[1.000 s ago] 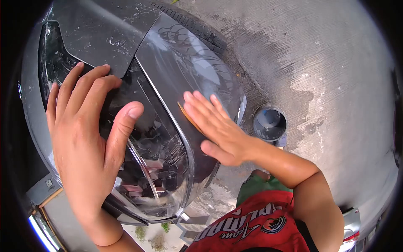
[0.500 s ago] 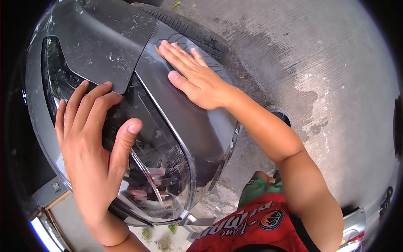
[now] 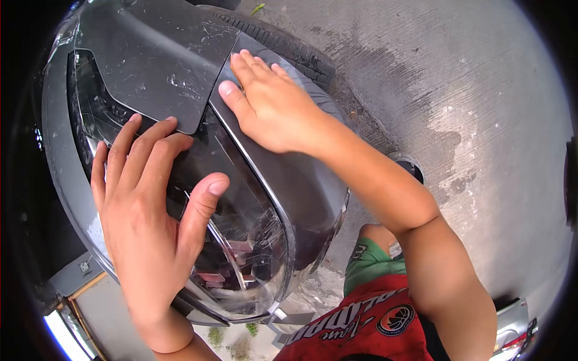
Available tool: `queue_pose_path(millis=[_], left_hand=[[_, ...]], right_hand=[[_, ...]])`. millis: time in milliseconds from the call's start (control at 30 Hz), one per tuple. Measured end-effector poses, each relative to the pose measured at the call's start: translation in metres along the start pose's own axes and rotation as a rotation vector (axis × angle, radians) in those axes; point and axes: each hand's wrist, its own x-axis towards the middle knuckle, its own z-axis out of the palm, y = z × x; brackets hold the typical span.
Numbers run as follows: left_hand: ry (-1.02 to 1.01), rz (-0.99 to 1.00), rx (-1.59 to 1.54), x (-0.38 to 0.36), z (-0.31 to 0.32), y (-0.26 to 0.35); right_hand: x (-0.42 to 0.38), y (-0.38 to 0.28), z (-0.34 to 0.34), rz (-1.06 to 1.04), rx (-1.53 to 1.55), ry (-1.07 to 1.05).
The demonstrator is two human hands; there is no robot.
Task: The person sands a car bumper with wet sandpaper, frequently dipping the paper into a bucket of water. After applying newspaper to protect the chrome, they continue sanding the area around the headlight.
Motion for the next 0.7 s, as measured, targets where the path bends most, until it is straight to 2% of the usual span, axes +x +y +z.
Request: queue_pose_path(millis=[67, 133, 267, 400, 467, 533, 600, 633, 700], left_hand=[[0.016, -0.002, -0.009, 0.001, 0.001, -0.001], [-0.005, -0.006, -0.012, 0.001, -0.001, -0.001], [0.007, 0.010, -0.035, 0.001, -0.003, -0.001], [-0.012, -0.008, -0.037, 0.001, -0.004, 0.000], [-0.008, 0.011, -0.032, 0.001, -0.004, 0.000], [-0.015, -0.001, -0.043, 0.002, -0.003, 0.000], [-0.020, -0.001, -0.039, 0.004, -0.005, 0.001], [-0.028, -0.002, -0.049, 0.004, -0.007, 0.002], [-0.019, -0.003, -0.070, 0.005, -0.008, 0.000]], right_hand=[[-0.018, -0.011, -0.002, -0.087, -0.066, 0.000], [0.011, 0.004, -0.004, -0.027, -0.013, -0.002], [-0.010, -0.017, -0.008, -0.056, -0.111, -0.068], [0.028, 0.012, -0.009, 0.070, 0.016, -0.115], [-0.017, -0.011, -0.013, -0.027, -0.008, -0.126], [-0.006, 0.010, -0.002, -0.021, 0.088, -0.053], [0.049, 0.035, -0.003, 0.126, 0.161, -0.093], [0.046, 0.033, -0.004, 0.139, 0.163, -0.109], [-0.010, 0.014, 0.002, 0.014, 0.126, -0.087]])
